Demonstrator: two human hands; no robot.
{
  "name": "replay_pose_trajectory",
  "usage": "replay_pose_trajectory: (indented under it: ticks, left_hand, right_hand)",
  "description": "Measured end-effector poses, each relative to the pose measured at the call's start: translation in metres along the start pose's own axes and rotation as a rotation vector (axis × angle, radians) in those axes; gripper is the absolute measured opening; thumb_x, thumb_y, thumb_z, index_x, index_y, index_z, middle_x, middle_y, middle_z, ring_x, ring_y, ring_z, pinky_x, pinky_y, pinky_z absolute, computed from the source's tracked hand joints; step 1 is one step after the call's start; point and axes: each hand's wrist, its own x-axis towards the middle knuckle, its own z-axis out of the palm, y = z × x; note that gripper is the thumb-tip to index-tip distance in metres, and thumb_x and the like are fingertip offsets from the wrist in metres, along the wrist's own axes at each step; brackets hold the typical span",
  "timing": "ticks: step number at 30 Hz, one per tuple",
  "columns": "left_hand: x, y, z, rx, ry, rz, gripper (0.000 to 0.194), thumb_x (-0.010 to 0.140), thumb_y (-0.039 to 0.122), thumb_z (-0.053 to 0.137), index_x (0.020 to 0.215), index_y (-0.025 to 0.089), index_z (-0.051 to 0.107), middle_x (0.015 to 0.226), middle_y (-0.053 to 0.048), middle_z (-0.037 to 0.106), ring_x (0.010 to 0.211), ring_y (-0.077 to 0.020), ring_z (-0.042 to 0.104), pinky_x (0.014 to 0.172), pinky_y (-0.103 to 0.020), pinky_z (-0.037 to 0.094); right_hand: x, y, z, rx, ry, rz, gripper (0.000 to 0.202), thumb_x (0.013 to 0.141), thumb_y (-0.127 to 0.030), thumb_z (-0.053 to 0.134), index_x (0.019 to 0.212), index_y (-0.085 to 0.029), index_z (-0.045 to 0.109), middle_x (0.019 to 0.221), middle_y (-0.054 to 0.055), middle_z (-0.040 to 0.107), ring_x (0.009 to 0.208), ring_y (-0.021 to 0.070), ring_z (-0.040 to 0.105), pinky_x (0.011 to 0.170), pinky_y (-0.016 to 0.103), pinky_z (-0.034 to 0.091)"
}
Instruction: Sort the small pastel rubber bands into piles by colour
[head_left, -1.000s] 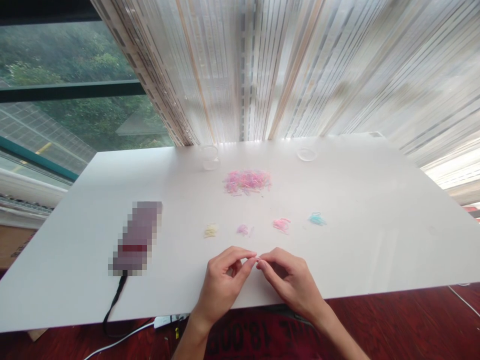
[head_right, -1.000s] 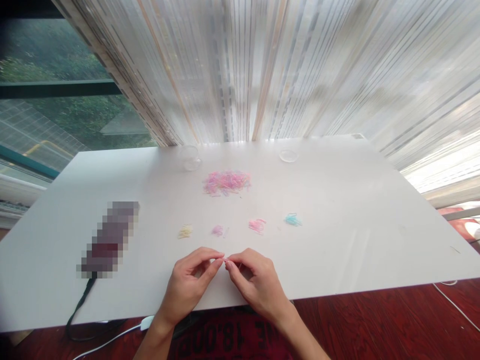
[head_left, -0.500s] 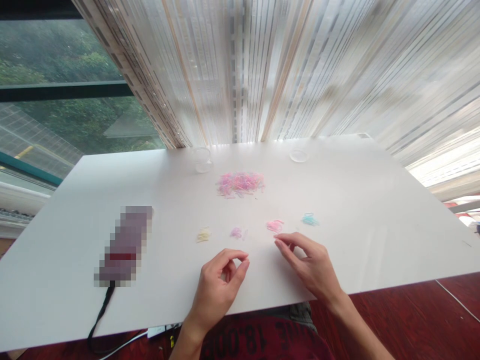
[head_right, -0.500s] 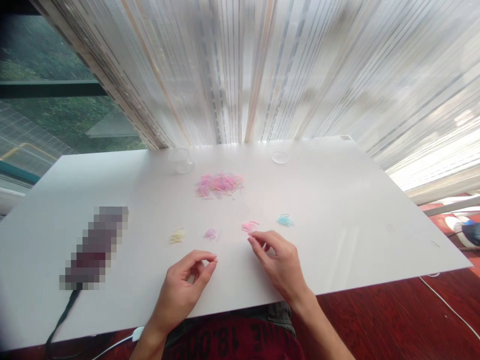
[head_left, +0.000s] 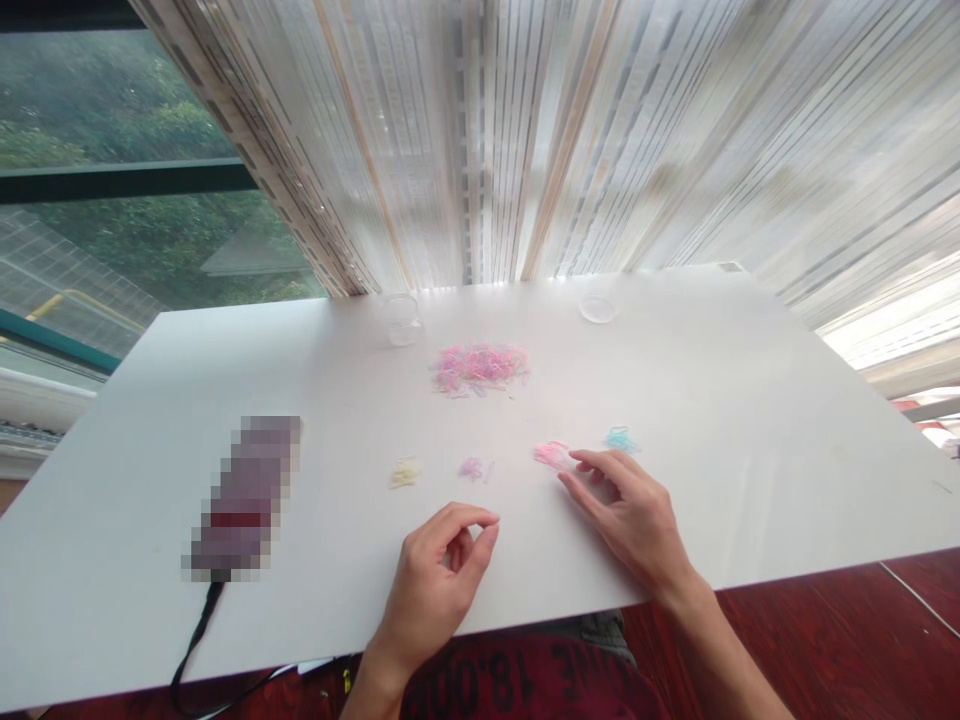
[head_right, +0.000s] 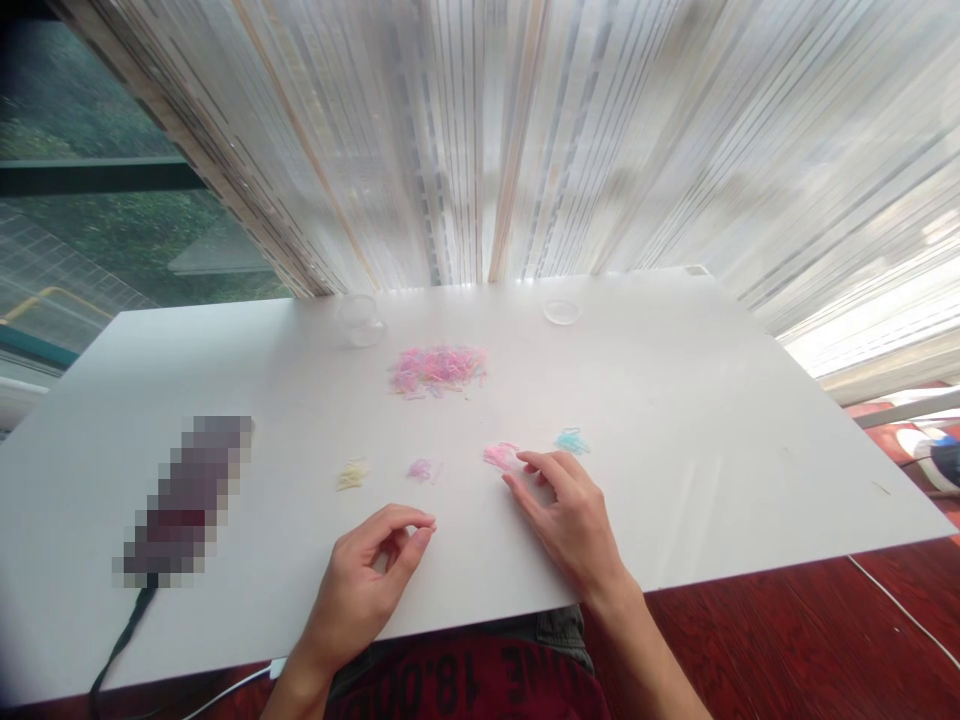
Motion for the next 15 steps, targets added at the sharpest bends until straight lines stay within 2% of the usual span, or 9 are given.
replay_pose_trajectory:
  ticks: [4,6,11,15]
  left_hand:
    - [0.001,0.002,0.0,0.008,-0.003,-0.004,0.013,0.099,0.024,0.063,0.097,0.02,0.074,0.083,-0.002,0.074,0.06,-0.0118,0.059,0.057,-0.021,0.052]
    - [0.001,0.002,0.001,0.01,0.002,-0.001,0.012,0.099,0.024,0.063,0.096,0.021,0.075,0.083,-0.002,0.074,0.06,-0.012,0.06,0.057,-0.021,0.052]
    - [0.002,0.008,-0.001,-0.014,-0.033,-0.002,0.014,0.098,0.025,0.064,0.094,0.021,0.076,0.082,-0.003,0.075,0.06,-0.0122,0.061,0.057,-0.021,0.052]
    - [0.018,0.018,-0.021,0.05,-0.135,0.087,0.014,0.098,0.024,0.063,0.099,0.021,0.077,0.081,-0.002,0.076,0.061,-0.0122,0.062,0.06,-0.022,0.053]
  right_hand:
    - [0.002,0.002,0.001,-0.037,-0.012,-0.089,0.033,0.099,-0.038,0.068,0.128,-0.022,0.068,0.119,0.013,0.069,0.107,0.0275,0.068,0.089,0.043,0.061]
    - [0.008,0.002,0.002,-0.05,-0.049,-0.116,0.035,0.099,-0.038,0.068,0.131,-0.023,0.066,0.126,0.014,0.068,0.114,0.0298,0.067,0.094,0.047,0.06]
    - [0.019,0.004,0.007,-0.049,-0.099,-0.146,0.024,0.101,-0.033,0.064,0.123,-0.024,0.07,0.113,0.01,0.074,0.103,0.0287,0.068,0.088,0.047,0.061]
    - [0.017,0.005,0.006,-0.031,-0.057,-0.151,0.024,0.103,-0.031,0.063,0.124,-0.023,0.069,0.112,0.01,0.074,0.104,0.0285,0.068,0.089,0.046,0.06]
